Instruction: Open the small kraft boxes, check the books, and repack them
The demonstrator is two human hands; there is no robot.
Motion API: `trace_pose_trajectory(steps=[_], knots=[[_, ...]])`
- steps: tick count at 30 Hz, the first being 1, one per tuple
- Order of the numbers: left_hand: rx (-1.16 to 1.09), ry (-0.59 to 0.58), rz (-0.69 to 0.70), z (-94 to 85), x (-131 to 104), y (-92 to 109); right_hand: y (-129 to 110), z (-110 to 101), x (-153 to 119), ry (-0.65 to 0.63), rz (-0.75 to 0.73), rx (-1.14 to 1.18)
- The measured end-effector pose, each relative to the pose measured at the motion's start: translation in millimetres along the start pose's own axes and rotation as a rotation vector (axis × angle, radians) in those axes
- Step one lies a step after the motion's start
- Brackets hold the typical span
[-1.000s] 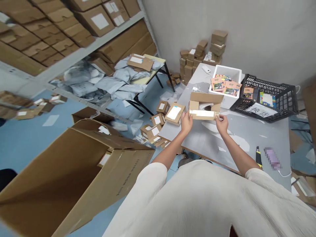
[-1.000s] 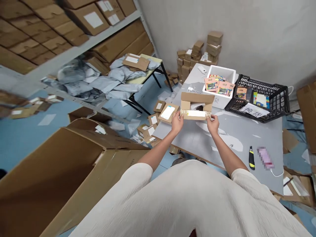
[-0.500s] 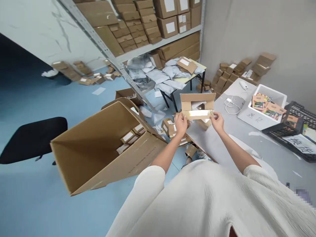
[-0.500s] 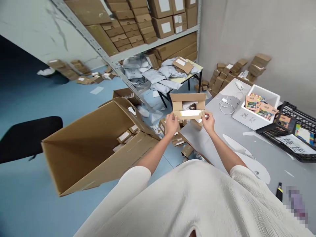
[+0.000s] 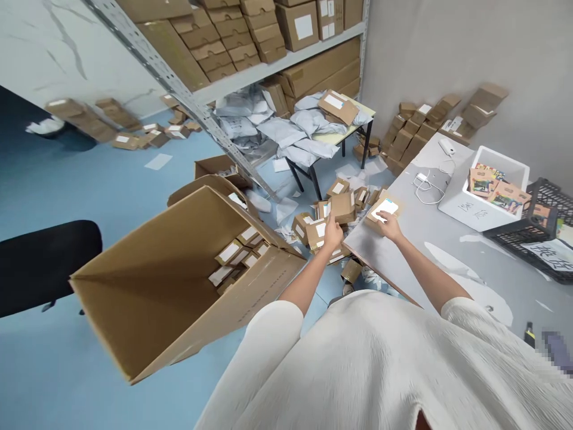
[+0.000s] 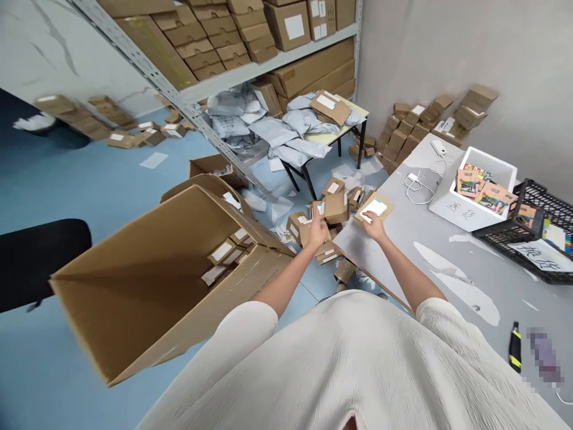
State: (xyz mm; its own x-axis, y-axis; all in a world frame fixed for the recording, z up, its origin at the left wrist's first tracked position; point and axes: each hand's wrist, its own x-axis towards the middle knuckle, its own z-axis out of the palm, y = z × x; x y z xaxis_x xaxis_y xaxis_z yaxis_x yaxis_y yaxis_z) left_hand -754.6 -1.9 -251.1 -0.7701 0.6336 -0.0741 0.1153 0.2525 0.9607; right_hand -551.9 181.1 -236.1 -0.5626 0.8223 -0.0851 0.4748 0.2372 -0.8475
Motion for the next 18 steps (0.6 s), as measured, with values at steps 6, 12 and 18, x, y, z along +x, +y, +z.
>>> trace_pose_trajectory(steps=[6,12,18], knots=[[0.114,-0.217,0.015,25.8,12,-6,38,-16,-8,0.073,0.066,-0.094],[0.168,-0.435,0.071,73.5,21,-3,59,-25,-34,0.070,0.288,-0.060],[0.186,-0.535,0.071,113.0,31,2,57,-21,-56,-0.011,0.355,0.118]])
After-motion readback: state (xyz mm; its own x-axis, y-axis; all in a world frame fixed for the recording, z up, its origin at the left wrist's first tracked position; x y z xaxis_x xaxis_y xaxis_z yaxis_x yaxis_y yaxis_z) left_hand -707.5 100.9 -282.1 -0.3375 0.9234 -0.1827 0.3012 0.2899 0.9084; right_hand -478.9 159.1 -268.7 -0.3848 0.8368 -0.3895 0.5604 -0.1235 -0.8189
